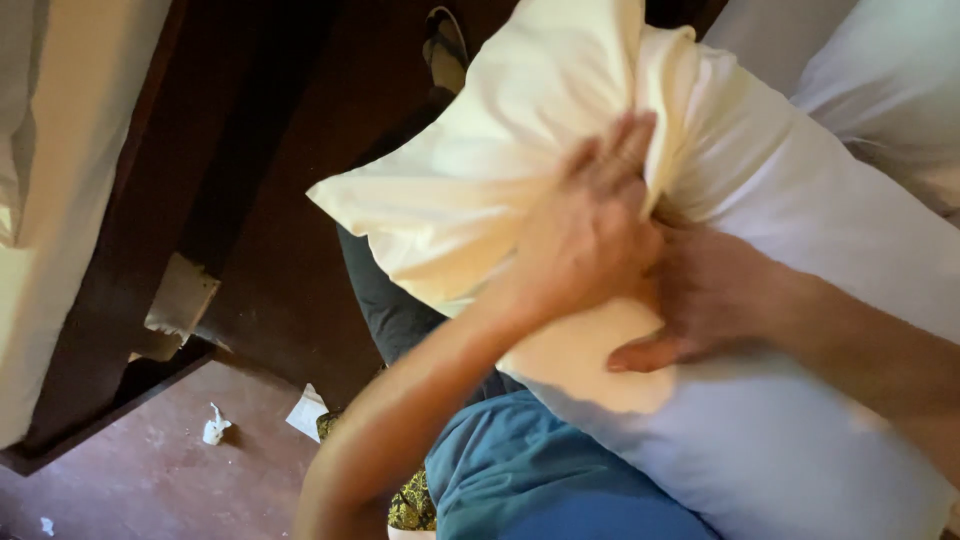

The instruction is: The person inserts a white pillow into a white pillowcase while sitting on the floor. They hold the pillow on their lap, pull the case over the pillow, and smooth the fabric to fit it snugly.

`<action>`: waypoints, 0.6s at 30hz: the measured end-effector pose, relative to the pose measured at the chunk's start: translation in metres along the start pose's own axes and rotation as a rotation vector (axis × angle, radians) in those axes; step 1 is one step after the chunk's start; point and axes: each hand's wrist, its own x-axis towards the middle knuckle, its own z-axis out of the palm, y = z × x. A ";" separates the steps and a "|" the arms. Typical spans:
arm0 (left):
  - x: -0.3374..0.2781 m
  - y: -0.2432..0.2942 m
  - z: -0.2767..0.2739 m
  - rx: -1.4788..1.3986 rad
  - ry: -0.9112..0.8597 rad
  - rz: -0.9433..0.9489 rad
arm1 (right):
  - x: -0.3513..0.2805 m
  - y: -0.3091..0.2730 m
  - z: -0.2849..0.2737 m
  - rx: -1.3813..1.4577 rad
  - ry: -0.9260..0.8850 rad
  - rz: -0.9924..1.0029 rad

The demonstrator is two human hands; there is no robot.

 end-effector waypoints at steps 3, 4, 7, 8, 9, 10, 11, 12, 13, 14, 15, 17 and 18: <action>-0.007 0.019 -0.001 -0.068 -0.027 0.058 | 0.001 -0.004 0.017 0.167 -0.058 0.123; -0.010 0.022 -0.001 -0.109 -0.038 0.050 | 0.001 -0.005 0.021 0.220 0.027 0.093; -0.010 0.014 -0.017 -0.217 -0.093 -0.091 | 0.001 0.001 -0.002 0.282 -0.036 0.081; -0.009 0.012 -0.021 -0.215 -0.096 -0.092 | -0.001 0.004 -0.022 0.285 -0.034 0.080; -0.008 0.010 -0.024 -0.235 -0.028 -0.093 | -0.003 0.007 -0.042 0.353 0.047 -0.051; -0.005 0.008 -0.026 -0.258 0.039 -0.092 | -0.007 0.010 -0.062 0.419 0.127 -0.179; -0.002 0.008 -0.026 -0.261 0.035 -0.091 | -0.011 0.019 -0.068 0.421 0.129 -0.175; -0.001 0.008 -0.025 -0.189 0.063 -0.121 | -0.015 0.027 -0.073 0.433 0.210 -0.163; 0.000 0.009 -0.024 -0.117 0.090 -0.151 | -0.019 0.036 -0.077 0.445 0.290 -0.150; 0.003 0.006 -0.020 -0.117 0.088 -0.152 | -0.020 0.041 -0.070 0.446 0.291 -0.149; 0.007 0.004 -0.016 -0.101 0.066 -0.197 | -0.022 0.047 -0.063 0.377 0.289 -0.100; 0.020 -0.008 0.002 -0.088 0.046 -0.239 | -0.021 0.056 -0.052 0.304 0.287 -0.048; 0.025 -0.018 0.016 -0.028 0.041 -0.256 | -0.018 0.056 -0.044 0.176 0.249 -0.110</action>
